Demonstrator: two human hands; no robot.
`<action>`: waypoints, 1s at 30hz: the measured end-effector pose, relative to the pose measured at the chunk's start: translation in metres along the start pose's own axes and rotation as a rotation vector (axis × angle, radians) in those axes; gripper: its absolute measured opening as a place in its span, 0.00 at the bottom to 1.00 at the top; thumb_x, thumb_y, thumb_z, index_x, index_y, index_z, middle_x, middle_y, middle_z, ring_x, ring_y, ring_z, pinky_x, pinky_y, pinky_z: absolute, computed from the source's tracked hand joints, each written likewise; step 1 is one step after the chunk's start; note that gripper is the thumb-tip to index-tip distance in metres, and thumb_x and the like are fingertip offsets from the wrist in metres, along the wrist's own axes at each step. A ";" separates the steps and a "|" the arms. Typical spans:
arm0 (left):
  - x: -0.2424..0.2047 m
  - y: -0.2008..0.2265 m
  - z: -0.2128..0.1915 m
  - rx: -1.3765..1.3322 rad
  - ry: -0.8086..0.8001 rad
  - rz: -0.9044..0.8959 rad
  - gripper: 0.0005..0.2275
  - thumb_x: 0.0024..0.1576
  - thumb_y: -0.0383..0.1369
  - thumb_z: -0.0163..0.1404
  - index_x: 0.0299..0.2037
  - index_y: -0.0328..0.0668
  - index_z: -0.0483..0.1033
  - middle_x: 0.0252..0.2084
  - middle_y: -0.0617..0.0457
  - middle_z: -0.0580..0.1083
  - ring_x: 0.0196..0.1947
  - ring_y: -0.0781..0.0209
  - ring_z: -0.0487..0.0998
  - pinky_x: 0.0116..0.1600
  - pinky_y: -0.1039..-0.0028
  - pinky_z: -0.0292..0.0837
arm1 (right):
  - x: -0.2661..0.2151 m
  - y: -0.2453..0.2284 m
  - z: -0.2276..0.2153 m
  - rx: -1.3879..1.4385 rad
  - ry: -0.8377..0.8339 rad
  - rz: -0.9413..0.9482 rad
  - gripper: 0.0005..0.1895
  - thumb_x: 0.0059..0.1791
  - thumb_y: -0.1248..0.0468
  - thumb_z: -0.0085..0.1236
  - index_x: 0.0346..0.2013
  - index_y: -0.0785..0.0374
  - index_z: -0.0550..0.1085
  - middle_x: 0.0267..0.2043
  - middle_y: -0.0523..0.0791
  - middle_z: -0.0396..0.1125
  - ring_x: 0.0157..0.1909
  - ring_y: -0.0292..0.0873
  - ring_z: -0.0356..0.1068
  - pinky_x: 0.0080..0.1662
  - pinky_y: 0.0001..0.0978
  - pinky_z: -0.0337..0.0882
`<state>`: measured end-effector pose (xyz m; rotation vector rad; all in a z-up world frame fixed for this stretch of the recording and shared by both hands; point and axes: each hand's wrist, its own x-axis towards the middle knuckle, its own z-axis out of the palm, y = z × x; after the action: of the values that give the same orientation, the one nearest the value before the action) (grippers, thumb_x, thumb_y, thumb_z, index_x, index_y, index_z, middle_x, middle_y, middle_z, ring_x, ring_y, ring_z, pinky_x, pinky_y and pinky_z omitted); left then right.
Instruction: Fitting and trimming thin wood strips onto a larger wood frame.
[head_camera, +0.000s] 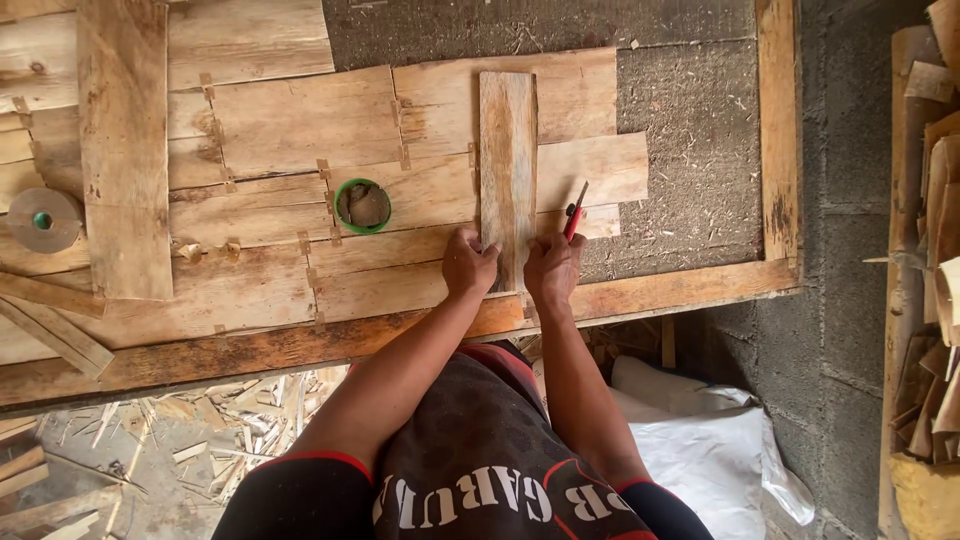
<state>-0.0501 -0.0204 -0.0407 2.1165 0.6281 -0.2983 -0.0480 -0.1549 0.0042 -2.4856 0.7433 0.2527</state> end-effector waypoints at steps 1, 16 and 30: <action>0.005 -0.003 0.003 -0.003 0.005 0.003 0.20 0.49 0.40 0.67 0.43 0.39 0.72 0.37 0.50 0.76 0.38 0.52 0.77 0.45 0.61 0.74 | 0.001 0.000 0.000 0.002 0.003 -0.005 0.10 0.49 0.59 0.65 0.38 0.62 0.79 0.49 0.50 0.58 0.43 0.49 0.66 0.43 0.48 0.76; 0.020 0.020 -0.015 -0.255 -0.075 -0.053 0.07 0.61 0.33 0.55 0.38 0.38 0.73 0.30 0.52 0.75 0.28 0.62 0.74 0.35 0.68 0.71 | 0.012 0.052 0.000 0.009 0.118 -0.197 0.09 0.56 0.63 0.47 0.39 0.67 0.72 0.40 0.59 0.62 0.26 0.43 0.64 0.22 0.32 0.72; 0.042 0.067 -0.085 -0.509 -0.119 0.107 0.06 0.64 0.33 0.53 0.43 0.38 0.76 0.28 0.56 0.74 0.26 0.68 0.69 0.30 0.75 0.66 | 0.046 0.122 -0.049 -0.098 0.215 0.129 0.15 0.57 0.64 0.45 0.59 0.58 0.62 0.55 0.56 0.52 0.41 0.49 0.65 0.40 0.49 0.74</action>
<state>0.0200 0.0297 0.0372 1.6231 0.4592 -0.1788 -0.0763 -0.2889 -0.0227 -2.5879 1.0038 0.0698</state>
